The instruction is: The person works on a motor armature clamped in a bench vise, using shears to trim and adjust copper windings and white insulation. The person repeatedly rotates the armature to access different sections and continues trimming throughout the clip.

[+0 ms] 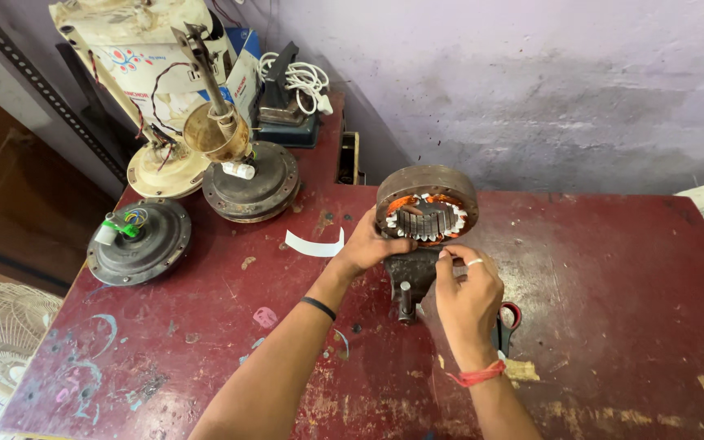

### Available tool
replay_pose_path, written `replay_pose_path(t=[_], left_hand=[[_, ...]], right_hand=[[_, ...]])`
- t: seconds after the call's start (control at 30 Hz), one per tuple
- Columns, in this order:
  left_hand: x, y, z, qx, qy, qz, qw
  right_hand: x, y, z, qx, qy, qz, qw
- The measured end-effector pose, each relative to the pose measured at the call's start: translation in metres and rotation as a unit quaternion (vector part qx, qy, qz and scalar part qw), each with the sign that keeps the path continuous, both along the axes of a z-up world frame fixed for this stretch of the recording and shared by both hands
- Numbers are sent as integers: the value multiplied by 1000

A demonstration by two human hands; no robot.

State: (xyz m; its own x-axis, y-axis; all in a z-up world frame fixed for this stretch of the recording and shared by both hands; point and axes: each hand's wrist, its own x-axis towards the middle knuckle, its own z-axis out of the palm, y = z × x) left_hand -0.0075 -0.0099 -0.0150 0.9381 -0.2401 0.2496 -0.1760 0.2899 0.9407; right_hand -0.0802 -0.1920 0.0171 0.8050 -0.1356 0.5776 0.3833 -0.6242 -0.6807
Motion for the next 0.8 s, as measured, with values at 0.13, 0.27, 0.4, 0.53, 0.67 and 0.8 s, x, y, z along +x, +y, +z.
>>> replay_pose_path(t=[0.13,0.27,0.4,0.53,0.67,0.8], left_hand=[[1,-2,1,23,-3,17,1000],[3,0,-2,31,10,12,999],[7,2,-6,28,-8,-6,1000],[8,3,-5,43,3,-8,999],[4,3,-1,54,36,-19,998],[0,7,4,67,20,-23,997]], right_hand=[[-7,-17,-20,-8,39,7,999],[-49,-42,-77,40,173,36,983],[-132,-74,-150,78,313,34,946],[-172,-105,-184,0,398,163,903],[-164,-120,-136,80,506,107,852],[-74,-109,-46,182,314,127,923]])
